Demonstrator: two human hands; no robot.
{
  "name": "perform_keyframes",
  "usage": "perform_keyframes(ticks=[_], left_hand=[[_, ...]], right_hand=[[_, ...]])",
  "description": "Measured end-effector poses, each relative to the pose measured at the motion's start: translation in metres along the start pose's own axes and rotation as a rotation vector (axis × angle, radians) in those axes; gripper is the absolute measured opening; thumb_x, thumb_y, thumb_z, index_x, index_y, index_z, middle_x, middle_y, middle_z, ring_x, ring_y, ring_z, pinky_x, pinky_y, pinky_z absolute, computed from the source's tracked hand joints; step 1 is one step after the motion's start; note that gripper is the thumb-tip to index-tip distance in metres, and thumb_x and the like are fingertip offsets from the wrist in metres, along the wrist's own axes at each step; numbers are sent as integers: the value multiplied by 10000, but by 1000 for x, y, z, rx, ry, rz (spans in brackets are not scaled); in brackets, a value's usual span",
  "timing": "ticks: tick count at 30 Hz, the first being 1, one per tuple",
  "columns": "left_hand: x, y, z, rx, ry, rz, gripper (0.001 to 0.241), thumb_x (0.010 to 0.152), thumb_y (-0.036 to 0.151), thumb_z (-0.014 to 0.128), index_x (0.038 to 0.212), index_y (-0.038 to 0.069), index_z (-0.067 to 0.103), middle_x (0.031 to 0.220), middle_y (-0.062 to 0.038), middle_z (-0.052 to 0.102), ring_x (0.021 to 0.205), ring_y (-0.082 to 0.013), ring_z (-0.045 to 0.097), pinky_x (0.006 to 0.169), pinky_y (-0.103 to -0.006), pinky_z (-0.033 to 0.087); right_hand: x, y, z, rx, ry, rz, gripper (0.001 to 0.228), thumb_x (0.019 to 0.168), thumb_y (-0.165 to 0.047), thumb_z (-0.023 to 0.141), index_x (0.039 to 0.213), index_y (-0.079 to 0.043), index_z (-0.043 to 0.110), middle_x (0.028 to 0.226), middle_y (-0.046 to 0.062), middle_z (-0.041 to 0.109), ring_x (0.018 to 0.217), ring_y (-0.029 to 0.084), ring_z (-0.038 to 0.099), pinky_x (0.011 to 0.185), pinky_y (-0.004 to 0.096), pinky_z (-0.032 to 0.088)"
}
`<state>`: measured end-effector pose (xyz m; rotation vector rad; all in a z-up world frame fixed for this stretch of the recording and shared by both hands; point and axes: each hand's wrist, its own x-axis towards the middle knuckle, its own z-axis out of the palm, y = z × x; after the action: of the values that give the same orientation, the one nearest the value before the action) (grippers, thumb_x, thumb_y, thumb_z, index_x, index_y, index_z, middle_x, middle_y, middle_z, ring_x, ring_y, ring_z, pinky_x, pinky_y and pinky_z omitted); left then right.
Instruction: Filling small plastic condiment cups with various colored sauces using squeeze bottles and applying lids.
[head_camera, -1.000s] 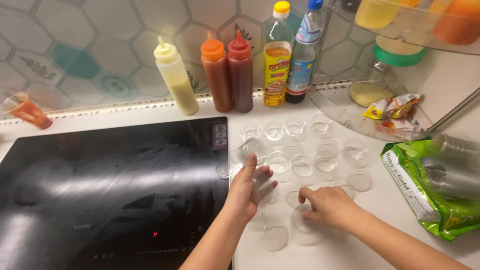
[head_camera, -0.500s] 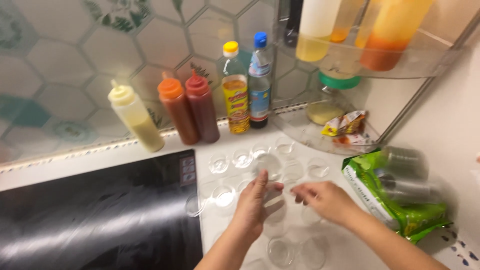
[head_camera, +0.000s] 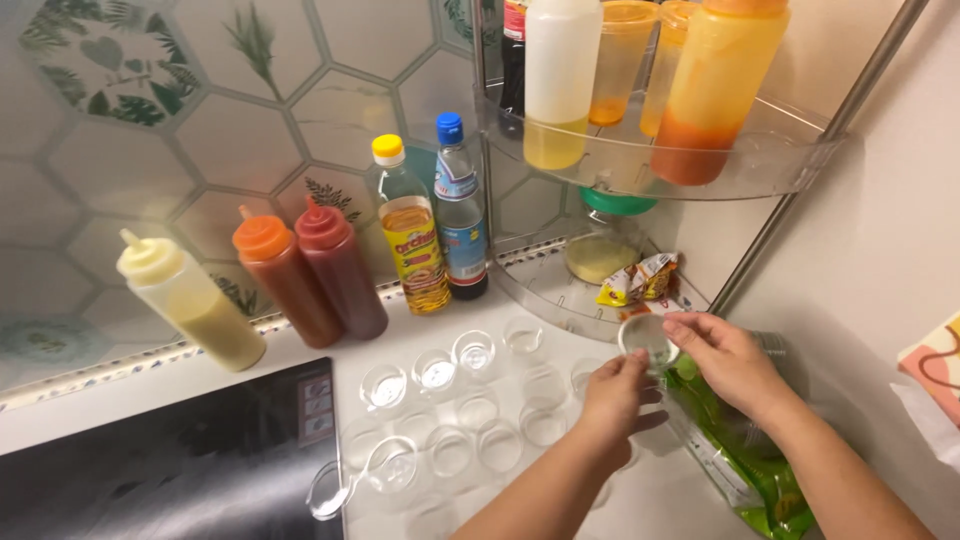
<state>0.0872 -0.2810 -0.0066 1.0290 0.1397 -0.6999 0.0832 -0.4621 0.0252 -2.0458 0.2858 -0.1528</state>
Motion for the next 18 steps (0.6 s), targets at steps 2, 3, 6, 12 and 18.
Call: perform_keyframes(ticks=[2, 3, 6, 12, 18], left_hand=[[24, -3, 10, 9, 83, 10, 429, 986, 387, 624, 1317, 147, 493, 1059, -46, 652, 918, -188, 624, 769, -395, 581], [36, -4, 14, 17, 169, 23, 479, 980, 334, 633, 1366, 182, 395, 1062, -58, 643, 892, -191, 615, 759, -409, 557], [57, 4, 23, 122, 259, 28, 477, 984, 293, 632, 1383, 125, 433, 1046, -85, 659, 782, -219, 623, 684, -404, 534], [76, -18, 54, 1070, 139, 241, 504, 1011, 428, 612, 1374, 79, 578, 1473, -212, 461, 1351, -421, 391, 1092, -554, 349], [62, -5, 38, 880, 27, 129, 824, 977, 506, 515, 1586, 9, 269, 1589, -275, 327, 1480, -449, 262, 1197, -464, 288]], right_hand=[[2, -9, -6, -97, 56, -62, 424, 932, -392, 678, 1240, -106, 737, 1085, 45, 754, 944, 145, 650, 801, 322, 525], [4, -14, -9, -194, 110, -126, 432, 899, -378, 710, 1233, -105, 730, 1095, 52, 758, 970, 135, 677, 825, 325, 544], [11, -17, -14, -258, 167, -171, 430, 860, -365, 731, 1216, -123, 732, 1143, 49, 735, 916, 162, 682, 786, 347, 555], [18, -24, -22, -601, 218, -182, 363, 815, -366, 786, 1152, -231, 780, 1104, 45, 717, 901, 241, 633, 816, 371, 550], [22, -22, -13, -767, 184, -210, 344, 790, -411, 776, 1101, -265, 792, 1150, 0, 712, 1072, 232, 643, 980, 409, 496]])
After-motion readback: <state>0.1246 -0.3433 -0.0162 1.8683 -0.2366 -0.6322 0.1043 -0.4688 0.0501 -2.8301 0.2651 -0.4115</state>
